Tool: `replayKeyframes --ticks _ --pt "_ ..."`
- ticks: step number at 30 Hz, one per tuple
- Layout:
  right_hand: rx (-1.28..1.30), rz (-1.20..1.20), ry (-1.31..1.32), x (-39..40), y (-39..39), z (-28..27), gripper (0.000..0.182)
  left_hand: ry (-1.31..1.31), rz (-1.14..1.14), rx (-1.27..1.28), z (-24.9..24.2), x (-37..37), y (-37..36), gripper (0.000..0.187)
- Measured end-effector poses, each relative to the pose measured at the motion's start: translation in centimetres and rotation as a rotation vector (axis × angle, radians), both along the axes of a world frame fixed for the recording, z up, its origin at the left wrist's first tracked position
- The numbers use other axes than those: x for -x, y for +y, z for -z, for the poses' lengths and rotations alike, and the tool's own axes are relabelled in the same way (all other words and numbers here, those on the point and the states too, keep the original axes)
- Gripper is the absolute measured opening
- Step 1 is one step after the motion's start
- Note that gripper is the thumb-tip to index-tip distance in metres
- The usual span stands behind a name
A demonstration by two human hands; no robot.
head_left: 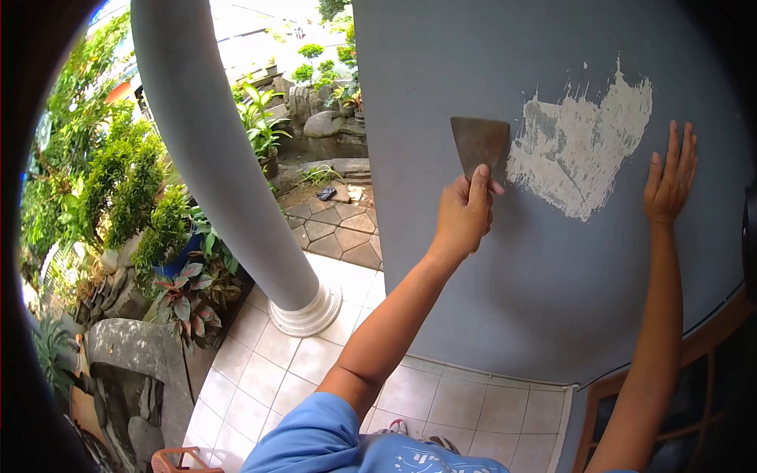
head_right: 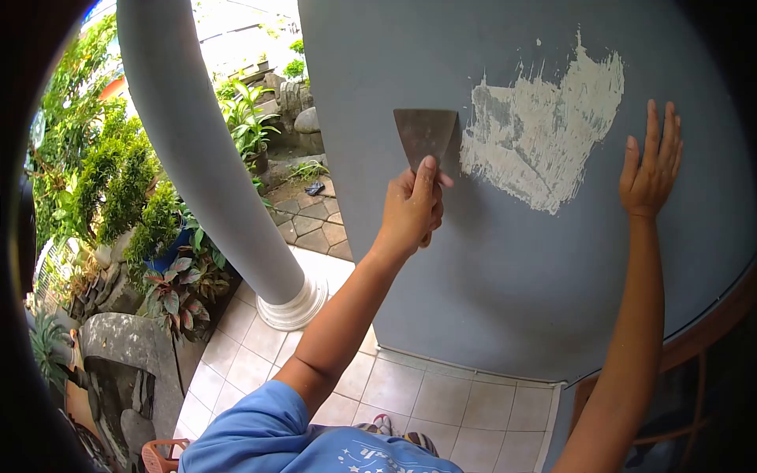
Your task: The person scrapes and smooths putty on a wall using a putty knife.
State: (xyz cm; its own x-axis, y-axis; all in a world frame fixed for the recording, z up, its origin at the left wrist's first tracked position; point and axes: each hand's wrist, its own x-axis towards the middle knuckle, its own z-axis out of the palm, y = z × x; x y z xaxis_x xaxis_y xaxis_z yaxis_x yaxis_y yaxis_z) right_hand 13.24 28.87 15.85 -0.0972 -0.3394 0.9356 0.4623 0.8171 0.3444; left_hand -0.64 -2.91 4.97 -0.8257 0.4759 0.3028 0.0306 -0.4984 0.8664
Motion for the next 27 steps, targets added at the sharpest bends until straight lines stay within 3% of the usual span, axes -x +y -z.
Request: replayKeyframes --ticks 3,5,11,14,20,25,27 --pt "0.013 0.044 0.004 -0.1 0.1 0.2 0.053 -0.126 0.008 0.120 3.3 -1.0 0.1 0.048" --pt "0.004 0.049 0.010 0.0 0.3 0.1 0.053 -0.154 0.092 0.045 5.5 -0.5 1.3 0.050" --pt "-0.036 -0.001 0.004 0.0 0.2 -0.2 0.053 -0.033 0.081 0.021 0.1 -0.4 0.6 0.047" --pt "-0.036 0.032 -0.002 -0.1 0.2 -0.1 0.052 0.008 -0.014 0.079 0.8 -0.4 0.8 0.047" --pt "-0.034 -0.004 0.010 0.0 0.8 -0.2 0.052 -0.064 -0.074 0.093 9.3 -0.8 2.9 0.048" --pt "-0.004 -0.022 0.002 -0.1 0.4 0.1 0.052 0.041 -0.088 0.070 1.0 -1.6 2.1 0.050" --pt "0.019 -0.010 0.004 -0.1 0.3 0.4 0.052 0.026 -0.063 0.055 0.2 -1.9 1.7 0.050"
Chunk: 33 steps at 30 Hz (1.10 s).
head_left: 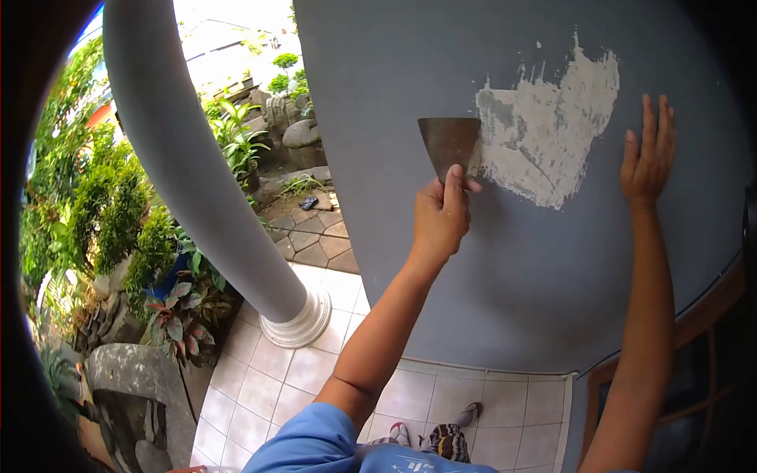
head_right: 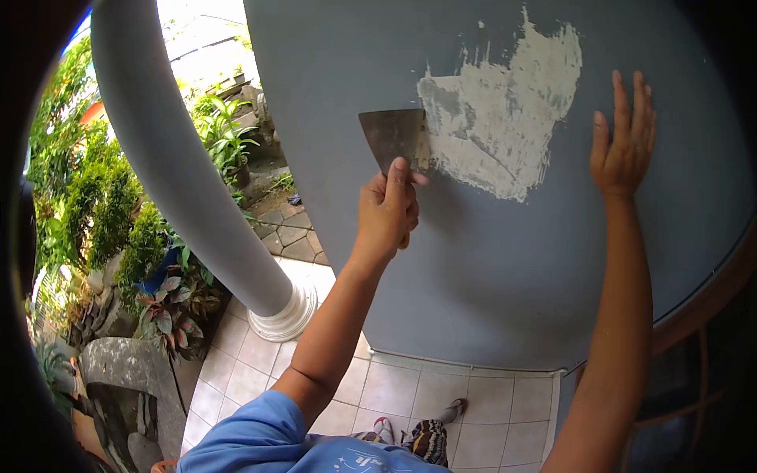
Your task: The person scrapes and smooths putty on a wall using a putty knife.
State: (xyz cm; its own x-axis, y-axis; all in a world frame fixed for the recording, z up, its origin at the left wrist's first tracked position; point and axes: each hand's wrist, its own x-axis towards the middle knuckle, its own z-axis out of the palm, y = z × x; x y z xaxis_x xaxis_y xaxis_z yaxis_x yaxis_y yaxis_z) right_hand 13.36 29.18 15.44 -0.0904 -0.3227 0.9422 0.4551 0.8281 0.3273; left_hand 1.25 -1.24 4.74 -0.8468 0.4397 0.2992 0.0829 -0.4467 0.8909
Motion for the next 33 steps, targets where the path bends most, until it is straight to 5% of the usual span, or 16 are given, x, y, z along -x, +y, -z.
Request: replayKeyframes --ticks 6,12,17,24,30,33 --pt "0.031 -0.036 0.016 0.1 0.3 0.1 0.052 -0.117 0.024 0.078 4.4 0.2 0.7 0.050" --pt "0.048 -0.018 0.021 0.0 0.6 0.1 0.052 0.013 -0.007 -0.002 -3.2 -0.3 2.0 0.053" --pt "0.052 -0.022 0.044 0.1 0.8 0.2 0.052 -0.032 -0.080 0.072 2.2 -0.3 2.1 0.054" --pt "0.061 -0.034 0.019 -0.1 -0.1 0.3 0.052 -0.055 0.000 0.040 -5.0 0.0 0.5 0.050" --pt "0.069 -0.015 0.043 -0.1 0.1 0.2 0.052 -0.221 -0.039 0.030 -0.4 -2.3 -0.2 0.047" --pt "0.067 -0.012 0.028 -0.2 0.0 0.3 0.052 -0.068 0.134 -0.057 -1.9 -0.3 -0.2 0.048"
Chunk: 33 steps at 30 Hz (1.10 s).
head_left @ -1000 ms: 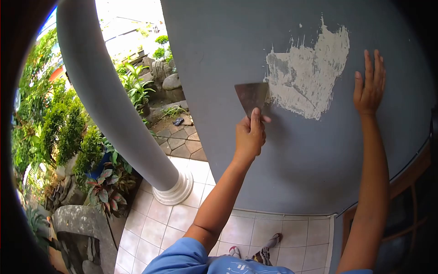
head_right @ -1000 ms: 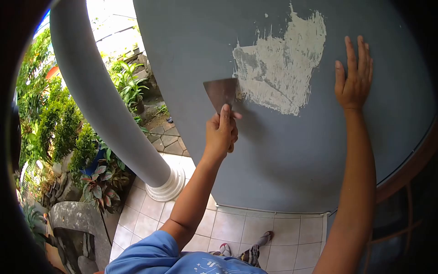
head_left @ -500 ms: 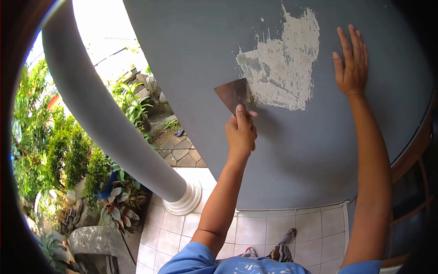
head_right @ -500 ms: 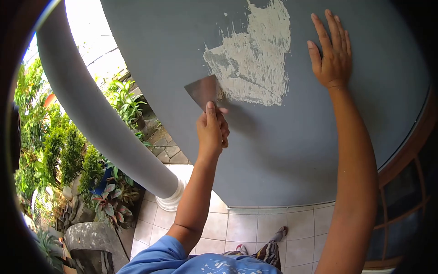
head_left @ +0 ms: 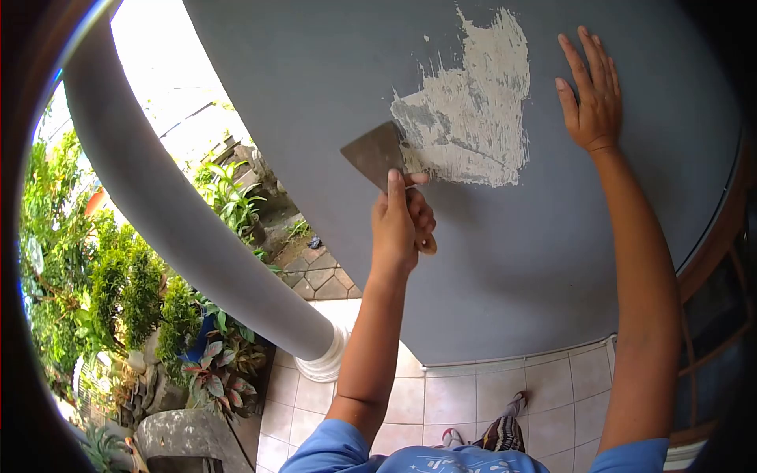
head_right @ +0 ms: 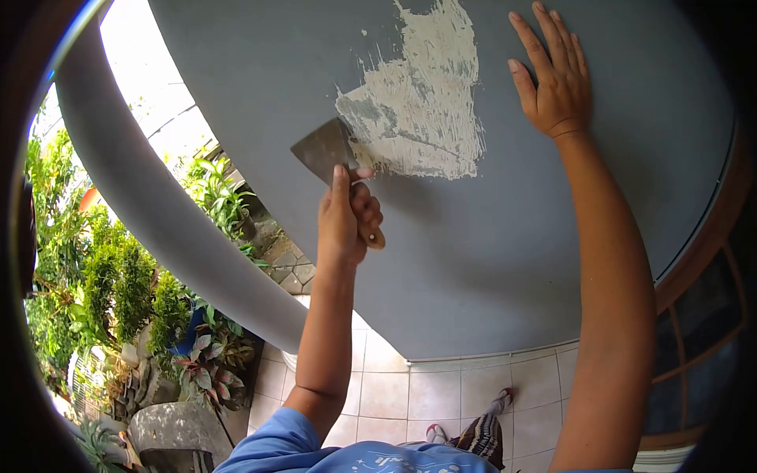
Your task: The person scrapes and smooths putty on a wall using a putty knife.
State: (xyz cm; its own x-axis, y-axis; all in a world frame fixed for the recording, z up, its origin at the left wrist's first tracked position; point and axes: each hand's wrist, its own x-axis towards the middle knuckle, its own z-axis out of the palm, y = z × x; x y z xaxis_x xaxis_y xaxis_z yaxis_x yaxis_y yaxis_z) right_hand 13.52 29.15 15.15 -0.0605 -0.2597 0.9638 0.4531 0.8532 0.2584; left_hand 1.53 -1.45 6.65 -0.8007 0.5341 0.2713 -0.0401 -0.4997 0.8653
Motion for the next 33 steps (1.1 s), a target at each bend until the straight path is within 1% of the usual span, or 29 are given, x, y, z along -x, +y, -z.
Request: replayKeyframes --ticks 1,2,5,6,8,10,13,17,20,22,25,29,31,33 --pt "0.002 0.000 0.003 0.0 0.0 0.0 0.052 0.068 0.054 -0.020 -0.7 0.7 0.1 0.048" --pt "-0.002 -0.005 0.004 0.0 0.0 -0.1 0.052 0.076 0.054 -0.049 -1.6 0.8 0.3 0.049" --pt "-0.007 -0.021 0.006 0.1 0.1 -0.1 0.052 0.087 -0.065 0.008 -0.6 -0.3 0.6 0.048" --pt "-0.007 -0.022 0.006 0.0 0.1 -0.1 0.052 0.078 -0.032 -0.018 1.1 -0.3 0.8 0.047" --pt "-0.002 -0.017 0.011 0.1 0.1 -0.1 0.052 0.063 -0.031 -0.032 2.0 -0.2 1.2 0.046" --pt "0.001 -0.005 -0.004 0.0 0.1 -0.1 0.052 0.033 -0.048 -0.027 1.0 -0.9 1.0 0.044" --pt "-0.007 -0.020 -0.003 0.0 0.1 -0.1 0.052 -0.014 0.004 -0.078 -0.2 -1.2 1.2 0.042" --pt "0.015 -0.005 -0.002 0.0 0.5 -0.1 0.052 -0.046 -0.038 -0.096 1.5 -1.3 1.7 0.041" --pt "-0.001 -0.009 -0.002 0.0 0.4 0.0 0.052 -0.068 -0.032 -0.113 1.0 -1.2 1.9 0.040" --pt "-0.009 -0.008 -0.002 0.0 0.0 -0.1 0.052 -0.087 -0.036 -0.094 -0.8 -1.9 1.6 0.040" --pt "-0.005 -0.002 0.003 0.0 0.1 0.0 0.052 -0.084 -0.058 -0.038 -0.5 -1.9 1.0 0.039" --pt "0.001 -0.013 0.009 0.0 0.0 0.0 0.052 -0.052 -0.012 -0.101 0.5 -0.8 1.4 0.038" --pt "-0.003 -0.021 0.002 0.0 0.1 0.0 0.052 -0.025 -0.009 -0.128 -2.0 -0.5 1.3 0.038" --pt "-0.006 -0.020 0.002 0.0 -0.1 0.0 0.052 -0.023 -0.011 -0.113 -2.3 -0.6 1.4 0.039"
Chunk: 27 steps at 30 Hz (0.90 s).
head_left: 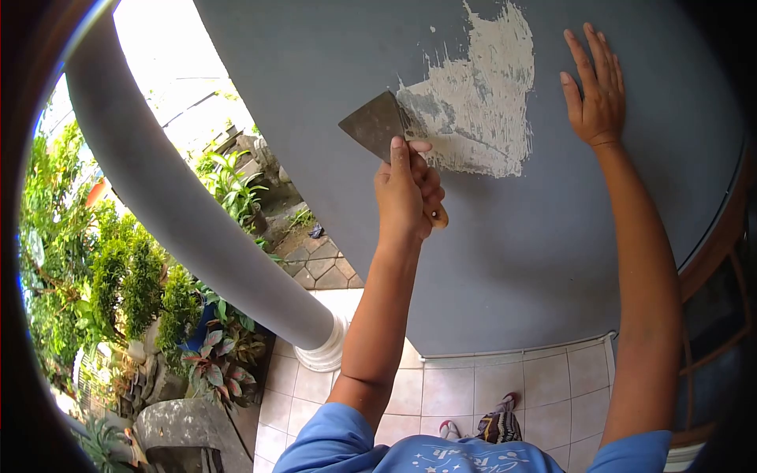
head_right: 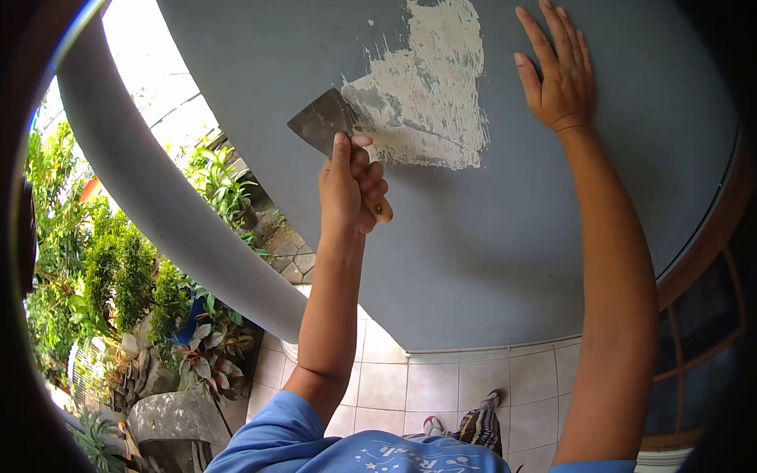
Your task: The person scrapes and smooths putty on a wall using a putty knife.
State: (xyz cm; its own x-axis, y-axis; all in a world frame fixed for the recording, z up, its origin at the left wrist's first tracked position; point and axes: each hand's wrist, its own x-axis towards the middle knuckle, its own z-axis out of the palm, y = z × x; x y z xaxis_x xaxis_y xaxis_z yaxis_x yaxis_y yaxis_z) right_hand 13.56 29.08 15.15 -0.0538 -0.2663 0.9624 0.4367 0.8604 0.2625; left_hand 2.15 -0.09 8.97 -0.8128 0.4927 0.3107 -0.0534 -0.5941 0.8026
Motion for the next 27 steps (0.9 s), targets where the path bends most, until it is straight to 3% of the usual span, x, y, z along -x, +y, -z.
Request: replayKeyframes --ticks 5,11,14,20,27 --pt "0.011 -0.001 0.023 0.1 0.1 0.1 0.052 -0.056 0.043 0.050 4.3 0.0 0.0 0.039" --pt "0.007 0.009 0.007 0.1 0.1 0.0 0.052 -0.044 0.013 0.016 1.9 -1.0 -0.1 0.040" --pt "0.002 0.005 0.017 0.1 0.3 -0.1 0.051 -0.078 -0.021 0.040 4.3 -0.8 -0.2 0.039" --pt "-0.006 0.005 0.010 0.2 0.2 -0.1 0.051 -0.029 -0.015 -0.001 1.0 -0.5 0.0 0.040" --pt "-0.010 0.003 0.022 0.2 0.4 -0.2 0.051 -0.077 -0.010 0.049 3.6 -0.2 -0.2 0.040"
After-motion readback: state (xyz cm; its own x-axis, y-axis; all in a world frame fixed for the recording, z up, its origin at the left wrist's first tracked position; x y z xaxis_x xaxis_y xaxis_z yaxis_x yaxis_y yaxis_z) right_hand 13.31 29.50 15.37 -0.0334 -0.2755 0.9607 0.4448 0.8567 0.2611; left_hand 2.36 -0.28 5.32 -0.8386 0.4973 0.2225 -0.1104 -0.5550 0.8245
